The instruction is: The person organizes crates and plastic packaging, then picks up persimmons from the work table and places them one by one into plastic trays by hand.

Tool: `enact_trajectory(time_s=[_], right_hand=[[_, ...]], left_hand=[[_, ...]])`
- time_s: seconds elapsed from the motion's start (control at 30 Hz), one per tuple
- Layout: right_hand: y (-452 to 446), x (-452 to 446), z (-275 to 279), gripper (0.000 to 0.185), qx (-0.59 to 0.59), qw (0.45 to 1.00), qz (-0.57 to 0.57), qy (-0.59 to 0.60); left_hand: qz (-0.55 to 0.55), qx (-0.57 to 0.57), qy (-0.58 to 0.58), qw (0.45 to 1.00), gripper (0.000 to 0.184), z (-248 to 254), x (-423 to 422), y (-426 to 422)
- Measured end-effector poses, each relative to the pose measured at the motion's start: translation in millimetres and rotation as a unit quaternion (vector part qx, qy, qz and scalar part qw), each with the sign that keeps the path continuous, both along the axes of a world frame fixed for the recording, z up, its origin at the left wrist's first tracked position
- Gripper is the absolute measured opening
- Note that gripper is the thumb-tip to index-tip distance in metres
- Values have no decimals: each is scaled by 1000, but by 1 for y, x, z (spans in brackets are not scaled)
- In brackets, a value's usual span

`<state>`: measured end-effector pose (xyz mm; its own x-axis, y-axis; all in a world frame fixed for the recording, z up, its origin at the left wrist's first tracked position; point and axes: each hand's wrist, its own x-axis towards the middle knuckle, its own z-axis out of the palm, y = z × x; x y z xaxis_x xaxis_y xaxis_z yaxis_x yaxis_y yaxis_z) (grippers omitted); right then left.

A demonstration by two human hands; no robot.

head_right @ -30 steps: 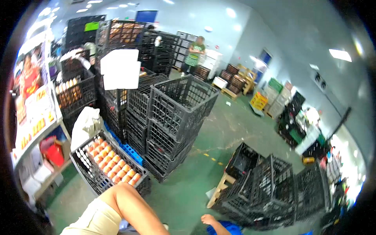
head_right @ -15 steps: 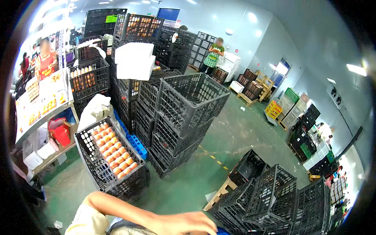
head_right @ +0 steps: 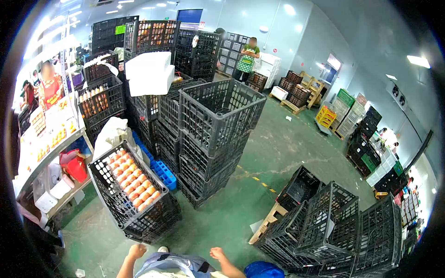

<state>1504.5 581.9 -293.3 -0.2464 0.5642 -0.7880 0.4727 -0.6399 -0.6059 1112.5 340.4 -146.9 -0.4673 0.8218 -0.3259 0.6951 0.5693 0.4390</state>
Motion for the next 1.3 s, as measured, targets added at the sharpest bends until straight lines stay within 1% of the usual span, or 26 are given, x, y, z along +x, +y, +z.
enact_trajectory(time_s=[0.03, 0.07, 0.1, 0.13, 0.17, 0.23, 0.37, 0.43, 0.5, 0.53, 0.57, 0.6, 0.63, 0.7, 0.73, 0.8, 0.9, 0.97, 1.03, 1.1, 1.13, 1.23, 1.3], right_hand=[[0, 13, -13, 24, -2, 1000, 7, 5], [-3, 24, -12, 19, 1, 1000, 2, 5], [-8, 35, -9, 15, 3, 1000, -4, 5], [-12, 43, -4, 14, 6, 1000, -10, 5], [-14, 48, 1, 16, -9, 1000, -17, -10], [-17, 57, 12, 19, -37, 998, -33, -40], [-27, 66, 19, 22, -35, 997, -71, -3], [-29, 64, 24, 22, -40, 996, -80, 6], [-28, 51, 40, 25, -23, 998, -61, 12], [-28, 43, 48, 27, -14, 998, -52, 15], [-24, 35, 44, 27, -21, 999, -39, 8], [-17, 28, 27, 27, -27, 999, -26, 0], [-14, 24, 15, 27, -34, 999, -13, -7], [-14, 9, 39, 24, -19, 1000, -20, -8], [-13, 3, 53, 23, -11, 1000, -24, -8], [-11, 0, 48, 21, -6, 1000, -28, 1], [-11, 2, 42, 20, -1, 1000, -24, 4], [-12, 7, 31, 19, -4, 1000, -15, -7], [-15, 17, 19, 21, -11, 999, -7, -29], [-23, 26, 18, 18, -10, 1000, 8, -17], [-26, 29, 17, 19, -9, 1000, 16, -11], [-31, 32, 11, 21, -29, 999, 13, -20], [-33, 32, 12, 22, -41, 999, 5, -15]], left_hand=[[-3, -17, 6, 1000, 17, -53, -10, -34], [192, -3, -197, 961, 13, -83, -10, -70], [372, 12, -384, 845, 10, -108, -8, -104], [511, -12, -431, 743, 12, -133, -6, -134], [574, -8, -438, 692, 12, -150, 2, -160], [629, -11, -431, 647, 11, -162, 17, -193], [662, 0, -435, 610, 11, -172, 36, -206], [651, 21, -444, 616, 10, -183, 34, -194], [613, 54, -457, 642, 10, -199, 24, -172], [513, 85, -424, 741, 13, -210, 14, -156], [416, 125, -370, 821, 16, -219, 3, -139], [419, 132, -369, 819, 17, -206, 3, -121], [459, 119, -400, 784, 20, -181, 4, -90], [469, 124, -413, 771, 24, -113, 11, -38], [451, 127, -423, 775, 24, -109, 9, -30], [415, 132, -444, 783, 24, -104, 6, -18], [414, 97, -414, 805, 20, -97, 11, -27], [416, 94, -401, 811, 19, -114, 9, -45], [420, 89, -384, 817, 17, -148, 6, -72], [420, 82, -358, 830, 16, -181, 5, -102], [419, 76, -346, 836, 15, -193, 5, -115], [396, 61, -301, 865, 14, -213, 8, -138], [358, 64, -263, 894, 13, -222, 8, -144]])
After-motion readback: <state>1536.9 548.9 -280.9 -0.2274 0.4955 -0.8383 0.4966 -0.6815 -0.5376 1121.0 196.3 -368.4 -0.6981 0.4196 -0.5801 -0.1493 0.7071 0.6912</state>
